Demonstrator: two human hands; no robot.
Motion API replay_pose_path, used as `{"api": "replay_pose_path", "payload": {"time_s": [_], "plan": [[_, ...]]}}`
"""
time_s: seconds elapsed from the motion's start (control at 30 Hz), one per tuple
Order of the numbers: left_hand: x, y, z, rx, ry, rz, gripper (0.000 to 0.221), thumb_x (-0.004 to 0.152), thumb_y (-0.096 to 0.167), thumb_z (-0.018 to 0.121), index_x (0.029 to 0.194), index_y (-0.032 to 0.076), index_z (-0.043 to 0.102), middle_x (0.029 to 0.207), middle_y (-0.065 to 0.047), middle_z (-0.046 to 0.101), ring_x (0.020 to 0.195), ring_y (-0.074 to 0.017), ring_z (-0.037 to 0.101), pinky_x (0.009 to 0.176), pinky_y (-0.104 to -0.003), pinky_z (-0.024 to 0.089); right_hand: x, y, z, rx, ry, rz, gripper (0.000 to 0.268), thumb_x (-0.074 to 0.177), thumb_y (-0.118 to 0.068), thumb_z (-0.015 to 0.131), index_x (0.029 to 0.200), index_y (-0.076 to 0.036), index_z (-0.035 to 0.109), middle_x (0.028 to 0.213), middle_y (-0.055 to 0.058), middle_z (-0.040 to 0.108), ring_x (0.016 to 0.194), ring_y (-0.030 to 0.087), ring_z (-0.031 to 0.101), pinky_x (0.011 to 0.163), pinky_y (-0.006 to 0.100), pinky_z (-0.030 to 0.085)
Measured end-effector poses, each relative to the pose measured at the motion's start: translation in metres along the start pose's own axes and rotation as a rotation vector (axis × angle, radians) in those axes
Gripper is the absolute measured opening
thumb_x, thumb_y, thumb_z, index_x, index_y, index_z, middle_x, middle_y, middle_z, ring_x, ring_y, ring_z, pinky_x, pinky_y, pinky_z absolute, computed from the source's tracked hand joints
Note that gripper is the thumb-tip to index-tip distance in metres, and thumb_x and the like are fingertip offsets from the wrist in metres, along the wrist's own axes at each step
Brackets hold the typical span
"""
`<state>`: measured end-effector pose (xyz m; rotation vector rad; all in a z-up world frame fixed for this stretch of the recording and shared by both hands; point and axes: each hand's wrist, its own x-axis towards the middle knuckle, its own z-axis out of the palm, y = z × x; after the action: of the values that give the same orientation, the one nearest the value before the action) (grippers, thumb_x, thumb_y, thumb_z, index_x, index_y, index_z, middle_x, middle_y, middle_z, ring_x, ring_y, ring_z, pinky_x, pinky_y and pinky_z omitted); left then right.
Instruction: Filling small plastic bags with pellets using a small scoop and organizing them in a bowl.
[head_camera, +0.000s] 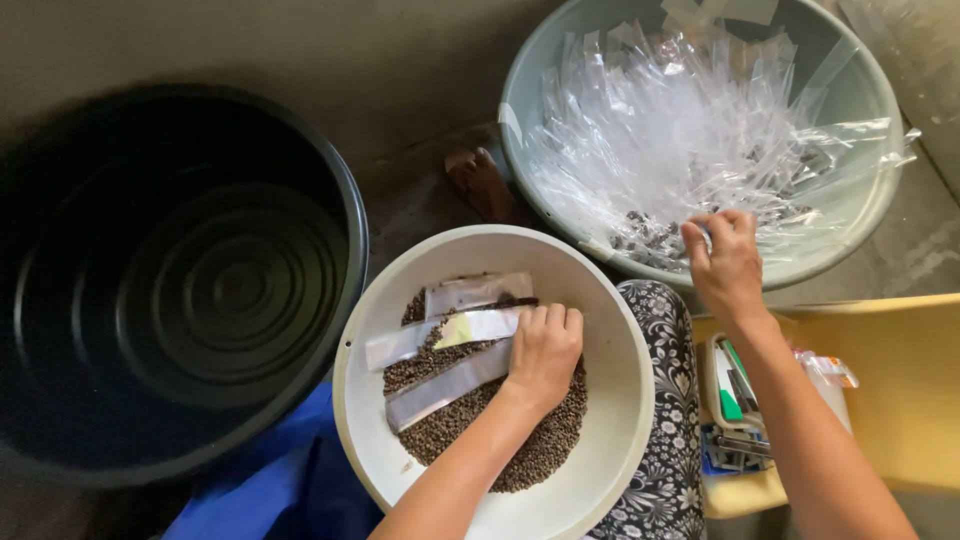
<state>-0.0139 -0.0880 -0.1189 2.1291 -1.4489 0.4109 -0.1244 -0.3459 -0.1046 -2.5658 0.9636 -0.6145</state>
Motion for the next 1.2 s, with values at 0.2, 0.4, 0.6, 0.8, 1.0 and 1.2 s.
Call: {"api": "replay_pose_path", "payload": {"time_s": [0.2,0.4,0.6,0.8,1.0,1.2], "plan": [[-0.001,-0.026,-0.009,-0.674,-0.185,-0.392,0.017,0.087,-0.001,0.067,0.094,0.012,0.076,0.082,-0.006,0.07,0.078,-0.0243,0.072,0.074,-0.032,0.058,-0.038,-0.081,-0.029,0.518,-0.023,0.155,0.049,0.119,-0.045,0.04,0.104,-0.018,0.078,0.077,0.006,0.063,0.083,0.019,0.06,0.088,0.032,0.047],[0.001,-0.026,-0.017,-0.551,-0.117,-0.296,0.017,0.08,0.004,0.065,0.092,0.012,0.073,0.085,-0.008,0.065,0.079,-0.029,0.069,0.073,-0.039,0.055,-0.075,-0.134,-0.026,0.737,-0.169,0.088,0.031,0.108,-0.026,0.056,0.096,-0.008,0.078,0.059,0.006,0.061,0.056,0.016,0.059,0.067,0.028,0.053],[-0.025,0.001,0.029,-0.069,-0.009,-0.027,0.024,0.066,-0.005,0.077,0.085,0.002,0.065,0.074,-0.013,0.056,0.066,-0.0317,0.061,0.065,-0.041,0.048,-0.085,-0.14,-0.05,0.783,-0.087,0.121,0.029,0.11,-0.019,0.054,0.103,-0.003,0.077,0.067,0.01,0.063,0.062,0.015,0.06,0.068,0.028,0.051],[-0.014,-0.014,-0.05,-0.773,-0.293,-0.407,0.007,0.088,0.008,0.073,0.093,0.005,0.075,0.081,-0.014,0.072,0.078,-0.0333,0.073,0.071,-0.039,0.058,-0.098,-0.128,-0.052,0.923,-0.14,0.177,0.031,0.111,-0.018,0.05,0.11,0.004,0.073,0.068,0.014,0.06,0.062,0.017,0.055,0.06,0.028,0.051],[0.012,-0.02,-0.159,-0.972,0.007,-0.54,0.003,0.086,0.011,0.079,0.088,0.009,0.078,0.076,-0.006,0.074,0.071,-0.0167,0.072,0.066,-0.028,0.057,-0.11,-0.192,-0.03,1.113,-0.513,0.105,0.049,0.1,-0.012,0.055,0.146,0.004,0.05,0.08,0.013,0.068,0.067,0.018,0.064,0.058,0.031,0.06],[0.02,-0.009,-0.237,-1.064,0.058,-0.528,0.015,0.089,-0.005,0.069,0.1,0.0,0.076,0.113,-0.012,0.066,0.076,-0.0132,0.067,0.055,-0.019,0.062,-0.111,-0.222,-0.017,1.511,-0.747,0.154,0.024,0.097,-0.015,0.068,0.114,0.002,0.07,0.091,0.009,0.071,0.077,0.013,0.062,0.067,0.026,0.054]]}}
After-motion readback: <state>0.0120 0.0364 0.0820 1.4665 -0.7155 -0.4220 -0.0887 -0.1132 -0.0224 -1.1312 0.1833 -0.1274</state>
